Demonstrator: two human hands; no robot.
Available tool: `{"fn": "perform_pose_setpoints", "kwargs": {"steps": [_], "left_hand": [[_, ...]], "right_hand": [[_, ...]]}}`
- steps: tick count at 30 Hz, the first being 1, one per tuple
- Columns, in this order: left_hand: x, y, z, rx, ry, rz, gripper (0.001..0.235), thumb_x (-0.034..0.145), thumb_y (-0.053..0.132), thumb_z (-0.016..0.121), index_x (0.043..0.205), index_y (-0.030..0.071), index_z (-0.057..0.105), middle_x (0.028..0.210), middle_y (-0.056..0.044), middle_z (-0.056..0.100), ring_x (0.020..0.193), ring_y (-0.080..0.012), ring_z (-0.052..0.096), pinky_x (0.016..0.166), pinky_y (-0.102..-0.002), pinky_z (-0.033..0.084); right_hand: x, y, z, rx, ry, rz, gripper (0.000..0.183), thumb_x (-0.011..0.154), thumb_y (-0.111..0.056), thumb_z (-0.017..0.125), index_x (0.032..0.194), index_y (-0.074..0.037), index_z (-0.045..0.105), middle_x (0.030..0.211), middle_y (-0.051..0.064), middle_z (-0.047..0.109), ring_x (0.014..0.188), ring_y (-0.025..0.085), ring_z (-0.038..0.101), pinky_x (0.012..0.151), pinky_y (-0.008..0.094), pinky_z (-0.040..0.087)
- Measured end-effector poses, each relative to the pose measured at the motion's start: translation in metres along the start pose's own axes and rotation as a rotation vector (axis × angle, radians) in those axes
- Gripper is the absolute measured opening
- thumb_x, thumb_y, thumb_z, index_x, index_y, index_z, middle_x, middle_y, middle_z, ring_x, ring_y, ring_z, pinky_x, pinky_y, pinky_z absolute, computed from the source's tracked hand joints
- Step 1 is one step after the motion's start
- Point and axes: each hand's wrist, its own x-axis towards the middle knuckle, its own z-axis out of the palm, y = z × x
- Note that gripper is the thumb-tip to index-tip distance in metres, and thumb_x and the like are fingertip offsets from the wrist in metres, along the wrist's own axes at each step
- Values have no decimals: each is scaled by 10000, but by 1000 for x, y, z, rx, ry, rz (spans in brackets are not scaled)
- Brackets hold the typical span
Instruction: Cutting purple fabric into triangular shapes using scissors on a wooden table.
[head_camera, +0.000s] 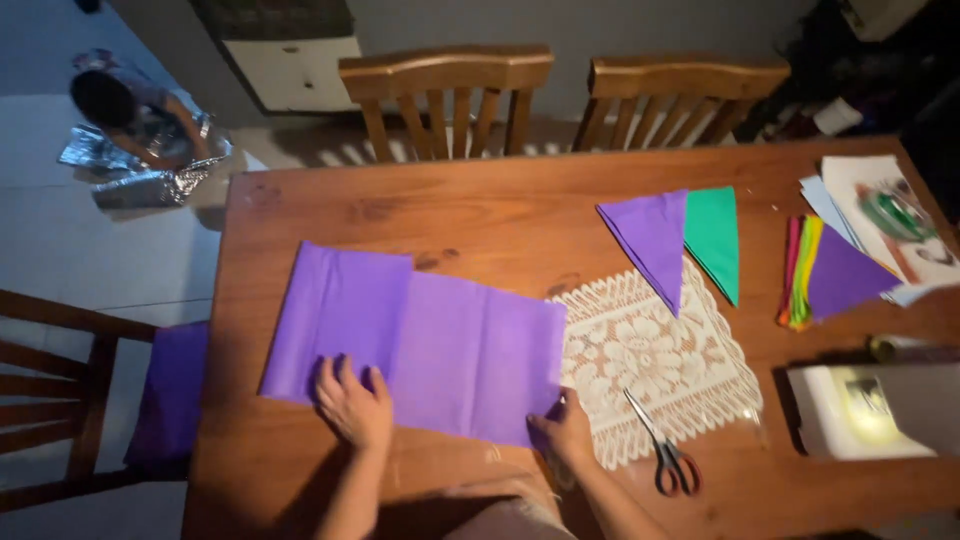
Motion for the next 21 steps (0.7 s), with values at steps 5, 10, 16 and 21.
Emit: {"fn": "perform_pose_setpoints", "kwargs": {"steps": [5, 10, 16, 21], "left_hand": [[-10, -23, 15, 156, -383, -25, 850, 746, 721, 681, 1327, 101, 666, 1500, -219, 523, 1356, -427, 471, 1096, -558, 385], [-23, 8, 14, 87, -481, 238, 980, 601, 737, 790, 1369, 154, 614, 1537, -185, 485, 1453, -410, 403, 1168, -632, 294], [-40, -21, 59, 121, -489, 221, 102, 882, 377, 688, 912, 283, 717, 1046, 69, 711, 1012, -207, 705, 846, -417, 567], [-24, 4, 5, -79, -542, 114, 134, 945, 418, 685, 978, 299, 736, 1039, 62, 742, 969, -230, 741, 795, -401, 600]], "right_hand": [[-50, 54, -17, -19, -10, 151, 625, 695, -264, 938, 1215, -173, 603, 989, 72, 771, 887, 238, 711, 779, 371, 546], [-58, 67, -13, -183, 41, -38, 603, 708, -390, 890, 1122, -127, 541, 877, 105, 727, 774, 317, 688, 688, 442, 509], [-99, 4, -36, -112, 79, 130, 683, 829, -301, 839, 1390, -158, 477, 1254, 281, 705, 1232, 455, 648, 1049, 533, 530], [-91, -11, 8, 130, 224, -484, 589, 866, -277, 828, 1343, -38, 577, 1134, 207, 698, 1075, 371, 705, 937, 481, 563]]}}
